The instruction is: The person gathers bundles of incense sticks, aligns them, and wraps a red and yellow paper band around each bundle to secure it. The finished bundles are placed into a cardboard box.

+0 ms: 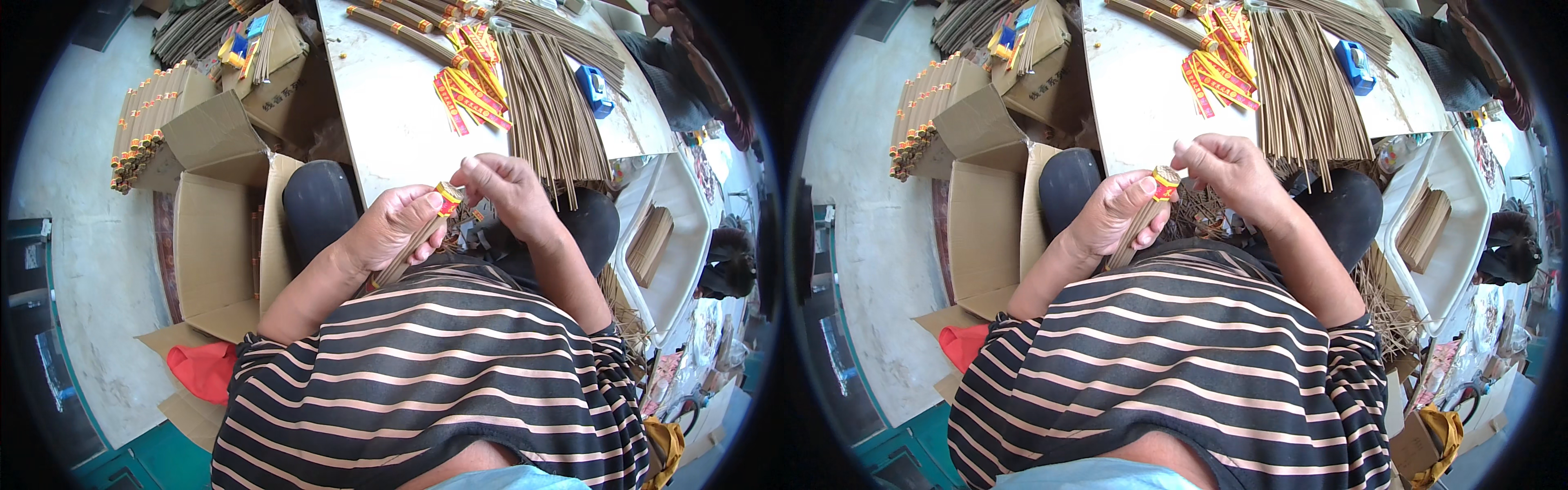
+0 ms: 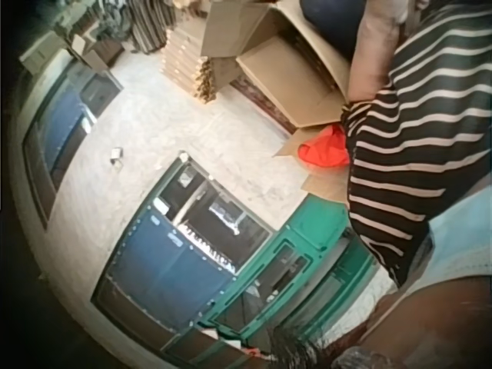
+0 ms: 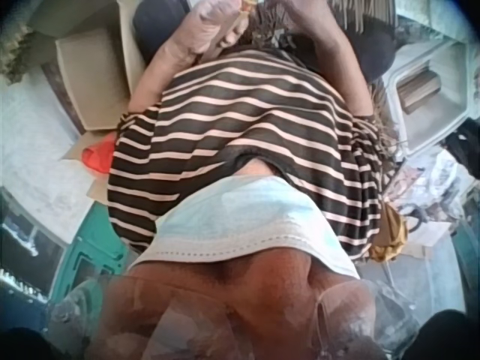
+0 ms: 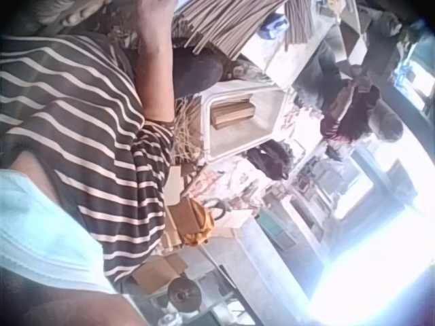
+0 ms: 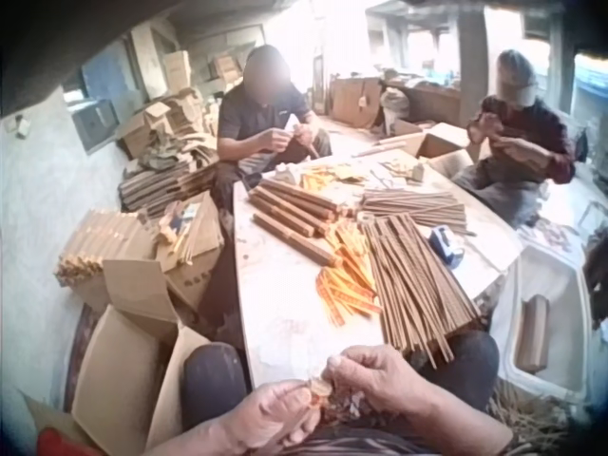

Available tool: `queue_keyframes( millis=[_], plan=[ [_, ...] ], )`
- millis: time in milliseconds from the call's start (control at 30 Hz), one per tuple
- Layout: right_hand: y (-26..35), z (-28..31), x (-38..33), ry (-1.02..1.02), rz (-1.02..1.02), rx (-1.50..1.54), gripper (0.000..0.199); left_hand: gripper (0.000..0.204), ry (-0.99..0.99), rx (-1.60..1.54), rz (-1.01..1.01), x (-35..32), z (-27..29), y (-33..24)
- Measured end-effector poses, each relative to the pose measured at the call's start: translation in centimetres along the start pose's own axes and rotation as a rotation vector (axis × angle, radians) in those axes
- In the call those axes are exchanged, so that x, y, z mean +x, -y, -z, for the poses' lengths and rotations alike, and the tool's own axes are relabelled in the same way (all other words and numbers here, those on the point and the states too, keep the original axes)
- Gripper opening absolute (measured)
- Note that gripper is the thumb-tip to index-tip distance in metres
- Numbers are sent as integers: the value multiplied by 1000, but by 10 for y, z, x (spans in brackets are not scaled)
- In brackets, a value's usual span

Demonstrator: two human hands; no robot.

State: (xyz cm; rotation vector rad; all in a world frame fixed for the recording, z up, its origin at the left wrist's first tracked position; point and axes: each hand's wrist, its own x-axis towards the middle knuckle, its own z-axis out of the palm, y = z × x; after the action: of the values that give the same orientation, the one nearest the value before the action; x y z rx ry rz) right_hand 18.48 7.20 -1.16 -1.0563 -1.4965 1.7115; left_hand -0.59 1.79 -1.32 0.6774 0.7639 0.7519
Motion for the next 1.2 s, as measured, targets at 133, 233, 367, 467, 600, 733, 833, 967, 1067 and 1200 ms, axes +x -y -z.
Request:
queue_keyframes(
  millis=[133, 233, 367, 467, 600, 733, 833, 967, 1067, 1200],
  plan=[
    [3, 37, 3, -238, 123, 72, 26, 41, -54, 63, 30, 6, 0, -5],
    [-3, 83, 7, -500, 185, -42, 18, 36, -83, 51, 30, 5, 0, -5],
    [-27, 177, 17, -821, 210, -283, 17, 37, -157, 98, 68, 12, -2, -5],
    [-43, 237, 19, -950, 134, -306, 20, 39, -149, 76, 73, 17, -5, -4],
    [-48, 273, 32, -962, 105, -442, 19, 39, -191, 52, 89, 25, -7, -8],
    [-44, 295, 54, -853, -35, -511, 23, 34, -190, 27, 133, 28, -7, -9],
    [-39, 313, 74, -756, -134, -488, 27, 37, -169, 33, 146, 32, -7, -10],
    [-24, 319, 93, -700, -463, -446, 29, 36, -172, 27, 151, 35, -5, -12],
    [-23, 325, 99, -700, -545, -335, 30, 36, -179, 22, 146, 36, -5, -12],
    [-27, 323, 92, -722, -483, -94, 24, 35, -186, 2, 145, 36, -3, -11]
  ],
)
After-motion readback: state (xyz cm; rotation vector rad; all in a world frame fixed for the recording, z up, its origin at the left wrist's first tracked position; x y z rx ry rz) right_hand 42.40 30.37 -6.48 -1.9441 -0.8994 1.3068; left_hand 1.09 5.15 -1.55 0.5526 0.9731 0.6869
